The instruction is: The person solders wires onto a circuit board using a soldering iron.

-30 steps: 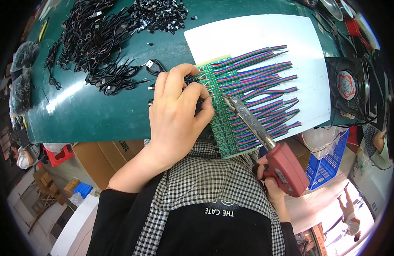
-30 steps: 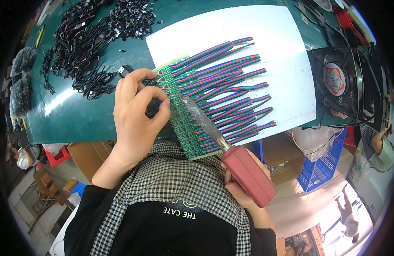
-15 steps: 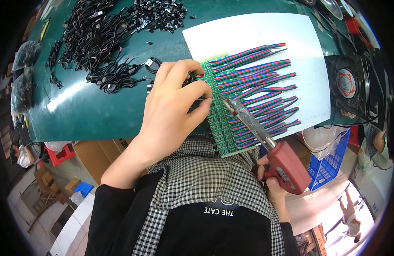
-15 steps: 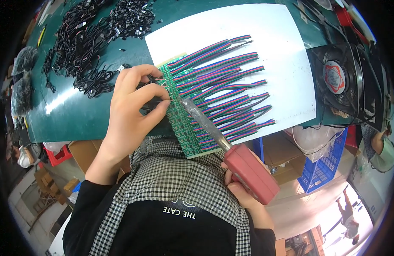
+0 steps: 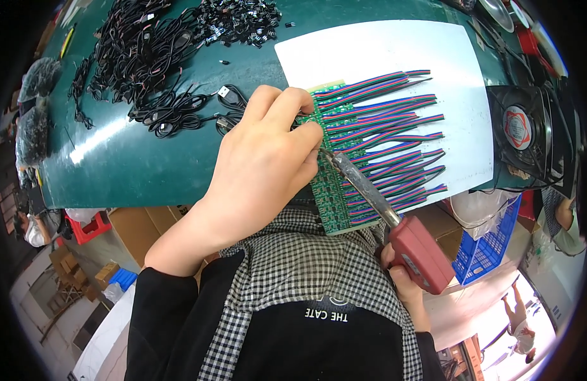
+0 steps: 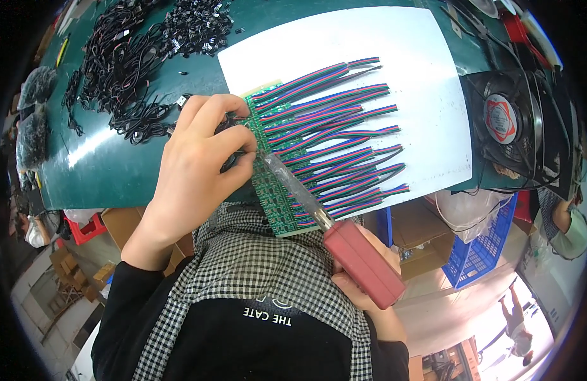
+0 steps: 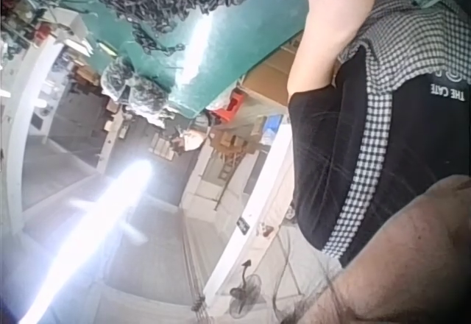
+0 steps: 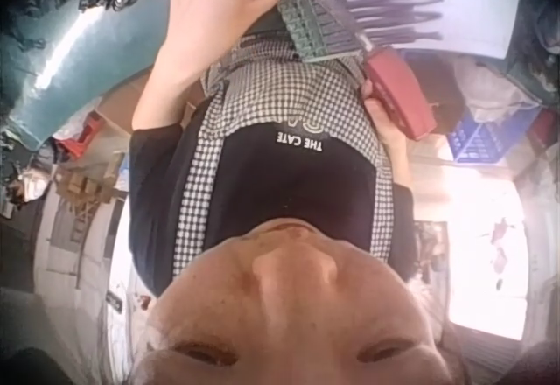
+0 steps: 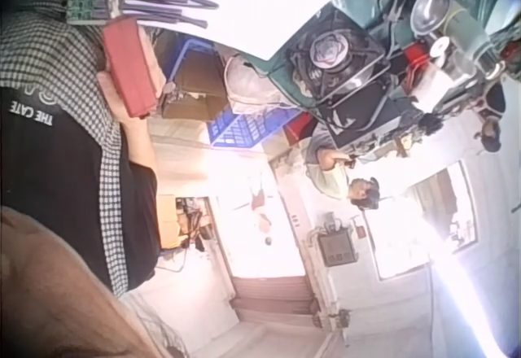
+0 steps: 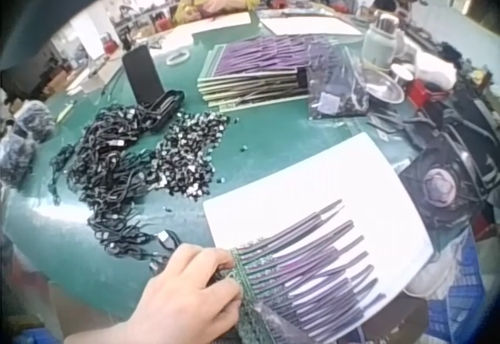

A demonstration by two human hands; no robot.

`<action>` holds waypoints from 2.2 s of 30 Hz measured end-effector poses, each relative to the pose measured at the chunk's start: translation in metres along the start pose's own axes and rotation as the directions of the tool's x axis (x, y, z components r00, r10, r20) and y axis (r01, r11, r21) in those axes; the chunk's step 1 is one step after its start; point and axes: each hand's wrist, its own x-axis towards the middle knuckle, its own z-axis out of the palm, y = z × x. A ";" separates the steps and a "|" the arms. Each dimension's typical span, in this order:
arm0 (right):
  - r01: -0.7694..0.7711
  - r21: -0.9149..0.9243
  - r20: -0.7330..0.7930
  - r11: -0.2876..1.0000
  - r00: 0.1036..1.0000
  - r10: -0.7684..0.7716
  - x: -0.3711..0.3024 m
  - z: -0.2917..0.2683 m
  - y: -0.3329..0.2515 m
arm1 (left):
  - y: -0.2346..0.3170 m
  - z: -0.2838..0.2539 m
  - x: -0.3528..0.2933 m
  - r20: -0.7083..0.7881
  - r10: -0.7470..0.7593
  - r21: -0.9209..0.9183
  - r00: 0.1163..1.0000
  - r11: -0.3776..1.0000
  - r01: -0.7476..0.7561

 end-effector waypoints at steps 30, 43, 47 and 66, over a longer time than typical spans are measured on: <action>-0.014 0.520 -0.008 0.854 1.000 0.022 0.016 0.011 -0.044 | -0.001 -0.009 -0.028 -0.146 -0.156 -0.186 0.977 0.974 0.128; -0.008 0.516 0.012 0.857 1.000 0.003 0.018 0.012 -0.043 | -0.001 0.000 -0.025 -0.093 -0.169 0.188 0.981 0.965 0.184; 0.001 0.513 0.006 0.858 1.000 -0.005 0.019 0.011 -0.045 | -0.002 0.003 -0.032 -0.104 -0.240 0.066 0.965 0.967 0.247; -0.034 0.503 0.009 0.863 0.999 0.033 0.020 0.014 -0.047 | 0.001 0.011 -0.024 -0.235 -0.201 -0.062 0.951 0.979 0.192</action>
